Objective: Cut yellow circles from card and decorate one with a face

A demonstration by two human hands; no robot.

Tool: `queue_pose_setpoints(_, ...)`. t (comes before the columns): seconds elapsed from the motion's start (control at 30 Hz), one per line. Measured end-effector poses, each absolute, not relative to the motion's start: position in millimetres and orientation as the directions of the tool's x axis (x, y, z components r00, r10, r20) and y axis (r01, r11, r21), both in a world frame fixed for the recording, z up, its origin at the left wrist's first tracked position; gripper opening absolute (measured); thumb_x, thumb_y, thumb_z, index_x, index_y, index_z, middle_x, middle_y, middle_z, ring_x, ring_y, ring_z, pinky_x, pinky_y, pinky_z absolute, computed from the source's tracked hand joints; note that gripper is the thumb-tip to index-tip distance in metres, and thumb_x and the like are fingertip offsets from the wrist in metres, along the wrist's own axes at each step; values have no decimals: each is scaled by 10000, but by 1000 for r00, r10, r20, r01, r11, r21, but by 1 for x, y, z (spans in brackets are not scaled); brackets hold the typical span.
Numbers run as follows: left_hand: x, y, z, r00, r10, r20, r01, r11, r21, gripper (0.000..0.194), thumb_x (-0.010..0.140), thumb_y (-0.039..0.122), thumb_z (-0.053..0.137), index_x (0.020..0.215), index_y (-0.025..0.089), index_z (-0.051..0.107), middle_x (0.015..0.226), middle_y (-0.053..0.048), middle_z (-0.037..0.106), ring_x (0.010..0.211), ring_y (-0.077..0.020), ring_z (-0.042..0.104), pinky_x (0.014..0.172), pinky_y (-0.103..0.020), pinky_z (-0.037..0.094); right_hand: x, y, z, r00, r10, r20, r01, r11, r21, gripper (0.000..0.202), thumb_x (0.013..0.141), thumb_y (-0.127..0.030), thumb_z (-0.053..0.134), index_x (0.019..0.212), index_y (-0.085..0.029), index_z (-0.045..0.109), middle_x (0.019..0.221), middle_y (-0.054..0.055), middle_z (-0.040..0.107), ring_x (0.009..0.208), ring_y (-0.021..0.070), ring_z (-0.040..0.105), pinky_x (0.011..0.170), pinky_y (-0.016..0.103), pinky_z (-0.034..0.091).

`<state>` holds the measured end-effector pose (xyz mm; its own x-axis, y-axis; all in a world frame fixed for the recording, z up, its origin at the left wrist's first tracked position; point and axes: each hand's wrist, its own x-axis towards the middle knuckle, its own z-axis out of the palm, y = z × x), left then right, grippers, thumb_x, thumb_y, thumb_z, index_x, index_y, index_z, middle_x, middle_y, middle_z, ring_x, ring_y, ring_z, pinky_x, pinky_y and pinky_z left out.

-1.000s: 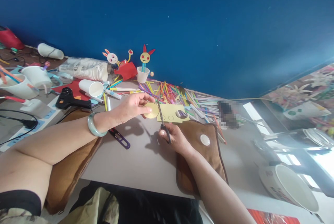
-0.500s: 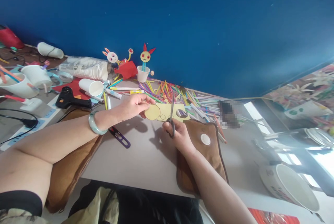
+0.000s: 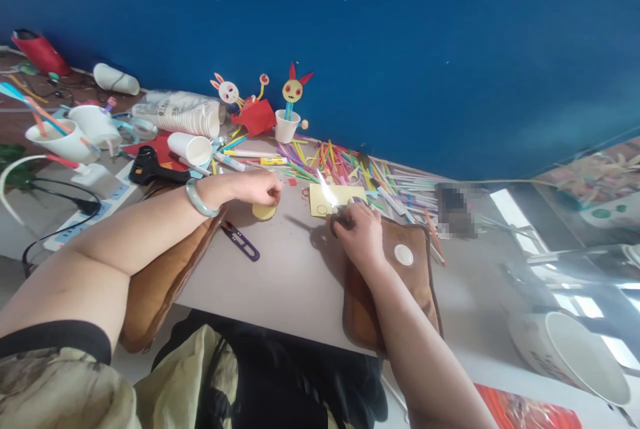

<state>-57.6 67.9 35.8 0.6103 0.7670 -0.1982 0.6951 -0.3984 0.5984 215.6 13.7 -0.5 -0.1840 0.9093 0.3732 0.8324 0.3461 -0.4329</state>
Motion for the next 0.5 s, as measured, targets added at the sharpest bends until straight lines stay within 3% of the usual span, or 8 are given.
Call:
queue_pose_setpoints(0.2,-60,66,45,701,622,-349,678,-428,598,199,649,168,547,746,171,720,670,-3,687,587,-131,563,501,-203,339,214,17,-4,-304,906,294,822,406,-399,44,699,-210,555,694,-213,512,691,34,588,705,209,522,719,337,376)
queue_pose_setpoints(0.4,-64,59,54,627,628,-460,776,-460,431,158,588,140,594,656,193,727,616,-5,680,501,-143,502,512,-259,314,214,18,-7,-414,870,268,773,491,-401,128,782,-292,593,843,-180,610,694,31,600,720,211,534,831,369,399)
queue_pose_setpoints(0.5,-66,57,56,593,703,-394,805,-500,320,119,564,105,598,573,193,678,517,-2,588,494,-150,458,555,-287,304,213,18,-8,-434,862,263,768,506,-391,145,799,-321,600,852,-186,602,690,8,587,700,195,529,932,407,366)
